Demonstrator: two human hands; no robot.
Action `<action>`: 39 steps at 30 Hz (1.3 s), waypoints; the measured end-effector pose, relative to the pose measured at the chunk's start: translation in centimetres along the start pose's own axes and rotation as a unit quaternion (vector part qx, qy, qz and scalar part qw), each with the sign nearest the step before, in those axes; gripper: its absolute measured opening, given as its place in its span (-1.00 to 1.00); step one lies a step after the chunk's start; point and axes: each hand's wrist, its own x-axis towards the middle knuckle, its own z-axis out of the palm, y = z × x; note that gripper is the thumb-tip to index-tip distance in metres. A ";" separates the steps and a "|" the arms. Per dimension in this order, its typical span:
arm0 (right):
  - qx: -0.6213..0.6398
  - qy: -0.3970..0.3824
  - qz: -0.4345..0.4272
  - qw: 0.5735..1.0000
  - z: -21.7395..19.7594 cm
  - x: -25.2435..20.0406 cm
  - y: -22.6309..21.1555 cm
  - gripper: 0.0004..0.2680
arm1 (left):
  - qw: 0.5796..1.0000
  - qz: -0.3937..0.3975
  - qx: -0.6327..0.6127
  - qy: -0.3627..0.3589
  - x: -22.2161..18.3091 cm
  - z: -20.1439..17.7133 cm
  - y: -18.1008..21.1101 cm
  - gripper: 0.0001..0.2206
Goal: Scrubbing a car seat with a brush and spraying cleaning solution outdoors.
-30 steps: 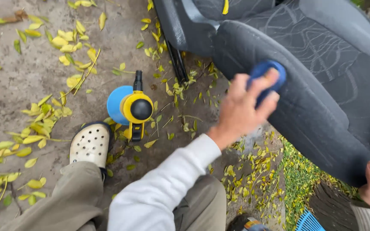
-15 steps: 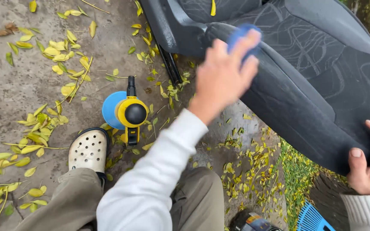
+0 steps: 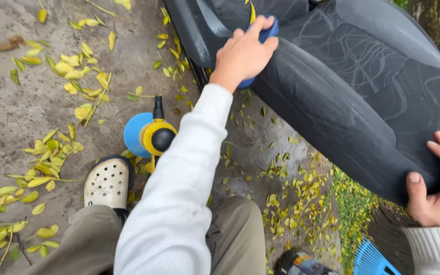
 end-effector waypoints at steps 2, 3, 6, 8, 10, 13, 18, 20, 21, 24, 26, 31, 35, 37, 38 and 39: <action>-0.001 -0.014 0.013 1.000 -0.9 -0.6 -0.7 -0.66 | 1.000 -0.013 -0.016 -0.002 -1.8 0.8 3.9 -0.60; -0.001 0.000 0.009 1.000 -0.4 -0.3 -0.4 -0.66 | 0.999 0.035 0.004 -0.022 -4.5 0.6 8.2 -0.60; -0.004 0.020 -0.003 1.000 0.2 0.5 0.1 -0.66 | 0.994 0.095 0.010 -0.055 -7.5 0.0 11.3 -0.58; -0.007 0.000 0.001 1.000 -0.6 -0.1 -0.1 -0.66 | 0.992 0.085 -0.013 -0.087 -5.6 -0.6 8.6 -0.57; -0.017 0.009 -0.001 1.000 -0.5 -0.3 -0.1 -0.66 | 0.997 -0.030 0.000 -0.072 -0.2 -1.7 3.0 -0.61; -0.019 0.011 -0.004 1.000 -0.3 0.2 -0.3 -0.66 | 0.998 -0.052 -0.015 -0.036 2.7 1.0 -0.4 -0.64; -0.025 0.022 -0.017 0.999 0.0 0.4 0.3 -0.66 | 0.994 0.081 -0.010 -0.076 -4.8 -0.6 10.0 -0.60; -0.024 0.017 -0.013 0.999 -0.3 -0.1 0.2 -0.66 | 0.992 0.080 -0.025 -0.099 -3.3 -0.7 7.2 -0.58; -0.031 0.020 -0.016 0.999 -0.4 -0.2 0.3 -0.66 | 0.997 0.035 -0.027 -0.064 -1.5 -0.7 4.4 -0.60; -0.049 0.030 -0.024 0.998 -0.1 0.1 0.8 -0.67 | 0.999 -0.026 -0.040 -0.010 2.7 1.8 -2.6 -0.60; -0.062 0.023 -0.024 0.998 -0.8 -0.8 0.7 -0.68 | 0.997 -0.053 -0.055 -0.002 0.7 2.3 -1.0 -0.59; 0.011 0.009 0.003 1.000 -0.2 -1.3 2.3 -0.66 | 0.995 0.049 -0.089 -0.008 -6.5 -0.3 8.0 -0.56; 0.034 -0.008 0.022 0.999 0.0 -1.0 2.1 -0.63 | 0.995 -0.012 -0.097 0.000 -1.1 0.8 -1.1 -0.57; 0.029 -0.007 0.011 0.999 0.0 -0.7 1.8 -0.63 | 0.987 -0.117 -0.109 0.019 3.1 3.9 -7.0 -0.56; 0.026 -0.003 0.013 1.000 -0.3 -1.1 1.5 -0.63 | 0.987 -0.112 -0.112 0.018 3.2 4.3 -6.7 -0.56; 0.029 -0.011 0.010 0.999 -0.4 -1.0 1.5 -0.63 | 0.978 -0.101 -0.184 0.017 2.8 4.5 -7.1 -0.57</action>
